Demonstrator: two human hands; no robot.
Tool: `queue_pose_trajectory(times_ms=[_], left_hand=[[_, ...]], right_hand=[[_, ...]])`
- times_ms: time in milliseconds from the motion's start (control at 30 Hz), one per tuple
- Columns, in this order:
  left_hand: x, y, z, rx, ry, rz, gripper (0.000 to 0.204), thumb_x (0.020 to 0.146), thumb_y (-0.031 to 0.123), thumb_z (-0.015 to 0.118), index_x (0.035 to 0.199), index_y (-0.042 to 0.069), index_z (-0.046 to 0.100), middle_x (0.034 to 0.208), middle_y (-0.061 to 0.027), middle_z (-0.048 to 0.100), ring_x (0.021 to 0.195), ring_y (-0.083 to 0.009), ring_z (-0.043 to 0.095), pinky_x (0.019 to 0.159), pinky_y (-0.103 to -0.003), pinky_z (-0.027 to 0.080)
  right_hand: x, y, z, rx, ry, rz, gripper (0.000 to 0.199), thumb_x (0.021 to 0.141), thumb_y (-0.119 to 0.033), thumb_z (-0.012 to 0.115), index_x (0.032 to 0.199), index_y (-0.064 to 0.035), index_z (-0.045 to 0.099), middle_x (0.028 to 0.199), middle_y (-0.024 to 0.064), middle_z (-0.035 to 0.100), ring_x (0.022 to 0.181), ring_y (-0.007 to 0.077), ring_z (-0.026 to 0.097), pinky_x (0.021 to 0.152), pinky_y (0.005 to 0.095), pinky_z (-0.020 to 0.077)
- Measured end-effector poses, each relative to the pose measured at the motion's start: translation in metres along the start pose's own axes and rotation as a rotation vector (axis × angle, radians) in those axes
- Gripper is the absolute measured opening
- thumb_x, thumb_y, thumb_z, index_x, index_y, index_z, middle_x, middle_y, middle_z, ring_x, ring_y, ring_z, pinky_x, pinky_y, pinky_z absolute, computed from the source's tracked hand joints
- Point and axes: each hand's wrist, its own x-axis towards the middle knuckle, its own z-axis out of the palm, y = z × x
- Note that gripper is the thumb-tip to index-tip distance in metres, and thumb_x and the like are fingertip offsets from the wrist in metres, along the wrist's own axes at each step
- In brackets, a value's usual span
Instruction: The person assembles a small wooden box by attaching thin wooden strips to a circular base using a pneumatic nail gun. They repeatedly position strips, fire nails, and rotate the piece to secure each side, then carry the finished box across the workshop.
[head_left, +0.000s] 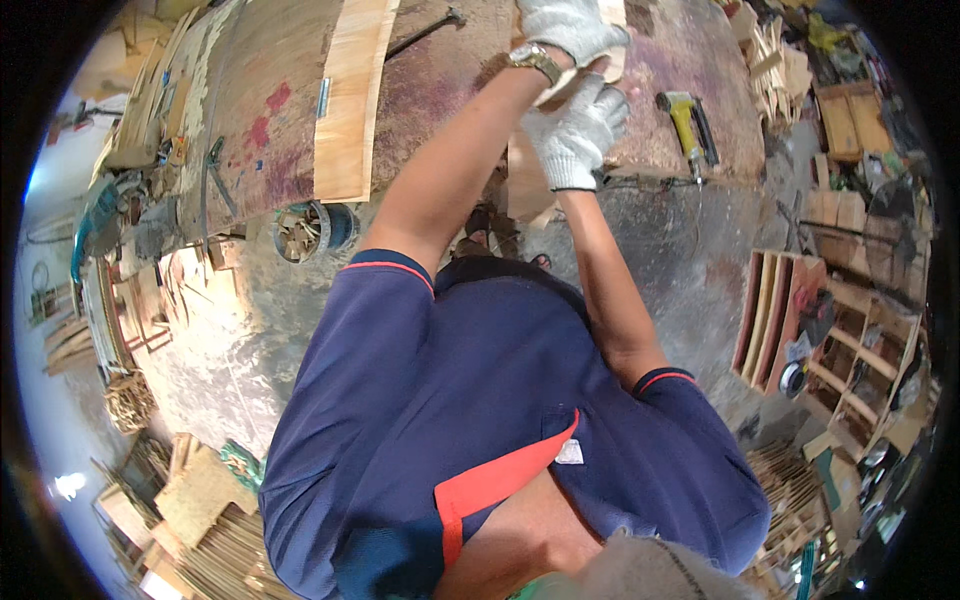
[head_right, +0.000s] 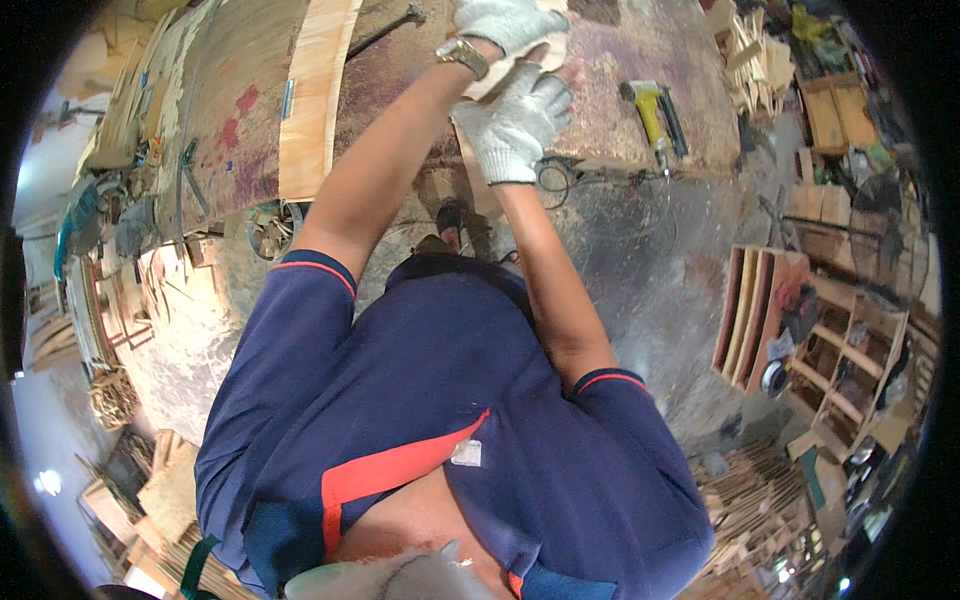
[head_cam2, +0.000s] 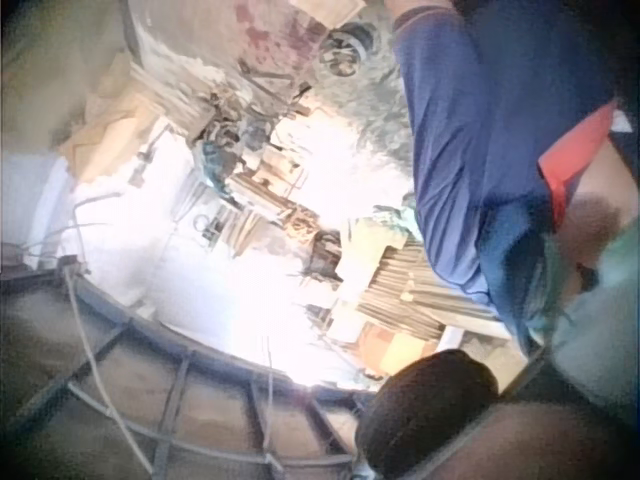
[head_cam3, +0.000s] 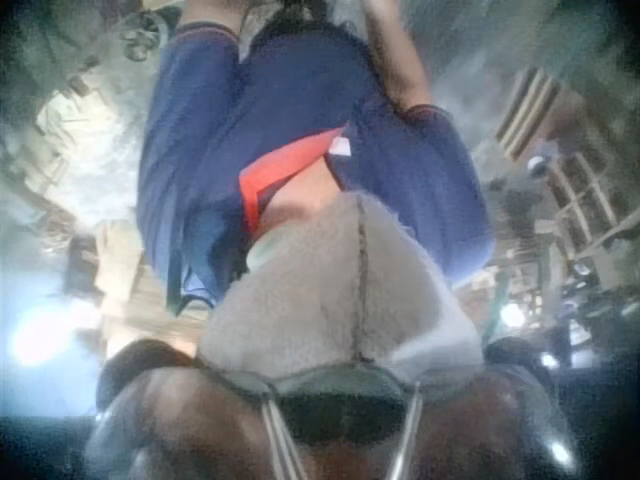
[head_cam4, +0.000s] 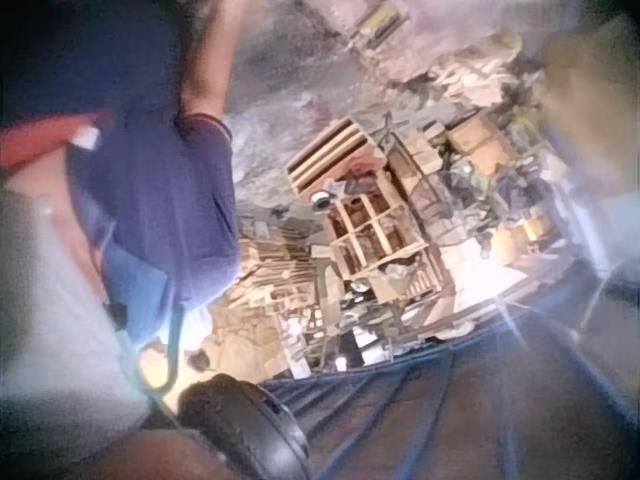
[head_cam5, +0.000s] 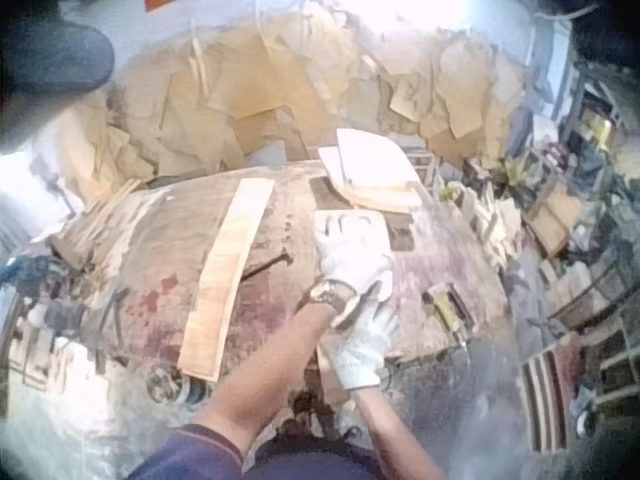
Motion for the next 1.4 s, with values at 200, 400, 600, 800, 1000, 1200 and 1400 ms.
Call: queue_pose_trajectory(times_ms=[200,400,600,800,1000,1200,1400], left_hand=[[0.021,0.004,-0.026,0.043,0.018,0.061,0.051,0.084,0.055,0.063,0.116,0.016,0.071,0.123,-0.013,0.068,0.123,-0.0322,0.056,0.104,-0.054,0.035],[0.062,-0.001,-0.026,0.058,-0.209,-0.003,0.061,0.09,0.055,0.055,0.132,0.012,0.066,0.138,-0.0198,0.062,0.126,-0.036,0.058,0.108,-0.056,0.038],[0.107,-0.019,0.005,0.037,-0.27,-0.1,0.064,0.094,0.057,0.046,0.136,0.013,0.064,0.143,-0.0182,0.06,0.132,-0.0391,0.056,0.104,-0.062,0.041],[0.142,-0.031,0.028,0.004,-0.234,-0.086,0.066,0.092,0.059,0.05,0.137,0.013,0.064,0.142,-0.0193,0.06,0.131,-0.0398,0.057,0.104,-0.061,0.042],[0.173,-0.041,0.043,-0.007,-0.254,-0.063,0.068,0.09,0.06,0.053,0.138,0.012,0.063,0.142,-0.0204,0.06,0.13,-0.0402,0.057,0.104,-0.061,0.043],[0.204,-0.039,0.059,-0.019,-0.277,0.001,0.07,0.089,0.061,0.056,0.139,0.012,0.062,0.141,-0.0215,0.06,0.13,-0.0405,0.057,0.104,-0.061,0.043],[0.226,-0.039,0.069,-0.01,-0.307,0.055,0.073,0.087,0.062,0.059,0.139,0.011,0.061,0.141,-0.0226,0.059,0.13,-0.0409,0.057,0.104,-0.06,0.044]], right_hand=[[0.009,-0.007,0.011,0.083,0.089,-0.041,0.14,0.055,-0.066,0.093,0.165,-0.011,0.025,0.164,0.0428,0.012,0.15,0.0598,0.022,0.111,0.0697,0.0329],[0.037,-0.006,0.018,0.109,0.202,-0.162,0.13,0.062,-0.075,0.086,0.163,-0.0128,0.034,0.161,0.0418,0.022,0.148,0.0599,0.025,0.113,0.0688,0.0319],[0.059,-0.002,0.025,0.15,-0.06,-0.153,0.111,0.082,-0.063,0.073,0.169,-0.0171,0.02,0.173,0.0237,0.015,0.157,0.0496,0.017,0.122,0.0663,0.0185],[0.088,-0.004,0.042,0.035,0.046,-0.298,0.104,0.084,-0.063,0.07,0.166,-0.0147,0.03,0.17,0.024,0.023,0.156,0.0489,0.018,0.122,0.0666,0.0158],[0.1,-0.001,0.062,-0.073,0.229,-0.362,0.083,0.087,-0.051,0.073,0.154,-0.0091,0.049,0.153,0.0237,0.049,0.144,0.0386,0.046,0.113,0.0591,0.0387],[0.098,0.0,0.107,-0.123,0.267,-0.323,0.111,0.078,-0.085,0.06,0.164,-0.0192,0.034,0.173,0.0086,0.023,0.161,0.0357,0.012,0.124,0.0679,0.0012],[0.093,0.002,0.131,-0.071,0.307,-0.357,0.097,0.087,-0.076,0.058,0.163,-0.02,0.036,0.172,0.009,0.028,0.16,0.0342,0.017,0.127,0.0624,0.0068]])
